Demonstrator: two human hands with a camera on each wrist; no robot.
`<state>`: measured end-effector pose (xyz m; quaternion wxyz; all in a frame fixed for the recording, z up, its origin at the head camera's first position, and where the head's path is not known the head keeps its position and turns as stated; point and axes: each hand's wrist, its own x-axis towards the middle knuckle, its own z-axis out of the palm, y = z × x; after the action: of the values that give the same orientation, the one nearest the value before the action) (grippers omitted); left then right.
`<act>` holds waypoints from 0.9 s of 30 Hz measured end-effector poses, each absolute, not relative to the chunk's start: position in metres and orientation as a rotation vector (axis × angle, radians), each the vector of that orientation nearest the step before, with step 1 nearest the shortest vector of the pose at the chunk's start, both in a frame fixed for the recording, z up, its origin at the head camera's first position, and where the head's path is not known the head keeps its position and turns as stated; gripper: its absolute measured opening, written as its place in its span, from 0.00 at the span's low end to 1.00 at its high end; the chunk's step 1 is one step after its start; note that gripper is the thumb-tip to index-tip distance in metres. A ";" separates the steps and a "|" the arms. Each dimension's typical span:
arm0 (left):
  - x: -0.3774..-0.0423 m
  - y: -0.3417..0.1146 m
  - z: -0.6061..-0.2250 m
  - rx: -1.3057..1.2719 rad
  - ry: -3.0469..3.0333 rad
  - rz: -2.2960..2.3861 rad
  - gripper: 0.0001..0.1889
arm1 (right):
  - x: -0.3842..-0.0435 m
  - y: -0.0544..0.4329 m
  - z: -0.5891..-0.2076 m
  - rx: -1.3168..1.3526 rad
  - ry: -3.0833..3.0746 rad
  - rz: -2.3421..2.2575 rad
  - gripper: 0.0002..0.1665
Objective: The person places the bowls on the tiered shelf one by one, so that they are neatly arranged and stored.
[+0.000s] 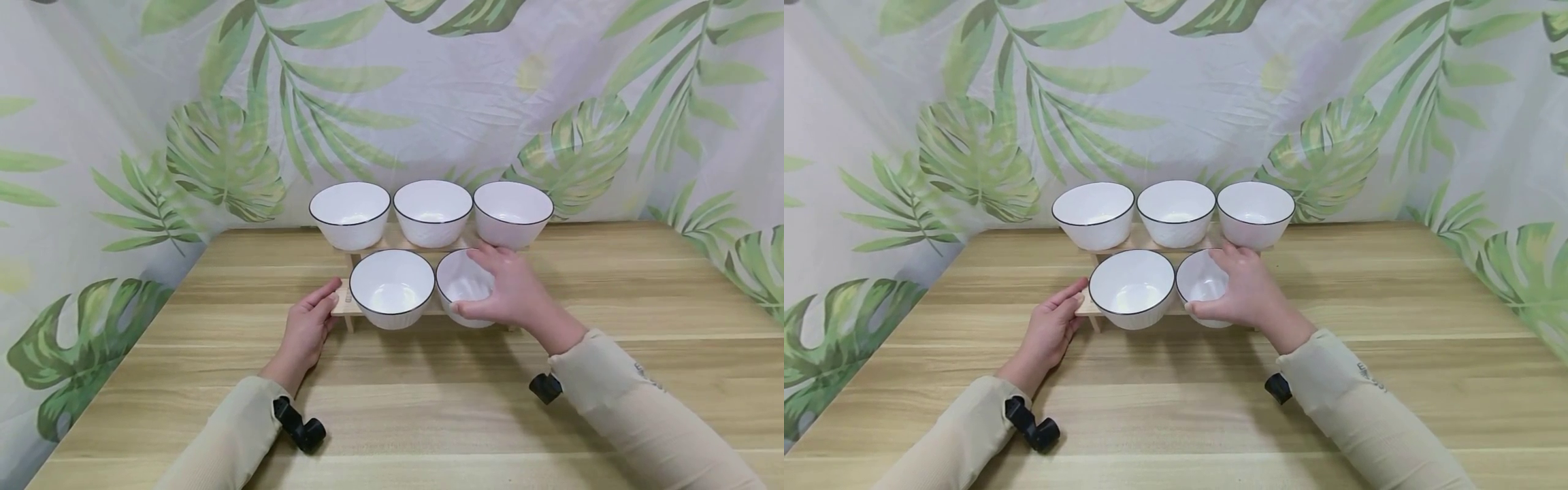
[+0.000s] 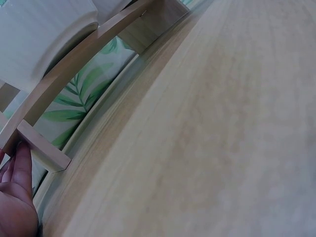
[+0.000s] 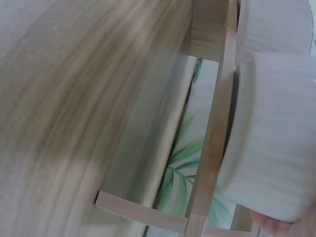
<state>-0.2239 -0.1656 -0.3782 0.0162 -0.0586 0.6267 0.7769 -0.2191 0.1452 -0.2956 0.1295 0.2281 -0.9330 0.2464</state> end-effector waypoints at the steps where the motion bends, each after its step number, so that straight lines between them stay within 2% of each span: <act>1: -0.224 -0.166 -0.378 -0.185 1.950 2.413 0.22 | -0.219 0.145 -0.296 0.662 -2.712 0.715 0.47; 12: -0.226 -0.167 -0.375 -0.186 1.950 2.415 0.21 | -0.219 0.141 -0.291 0.687 -2.757 0.599 0.45; 27: -0.228 -0.164 -0.379 -0.196 1.941 2.384 0.22 | -0.205 0.146 -0.295 0.564 -2.801 0.496 0.46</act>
<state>-0.2277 -0.1644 -0.3787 0.0305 -0.0636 0.6297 0.7736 -0.2053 0.1456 -0.2946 0.1205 0.1932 -0.9588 0.1698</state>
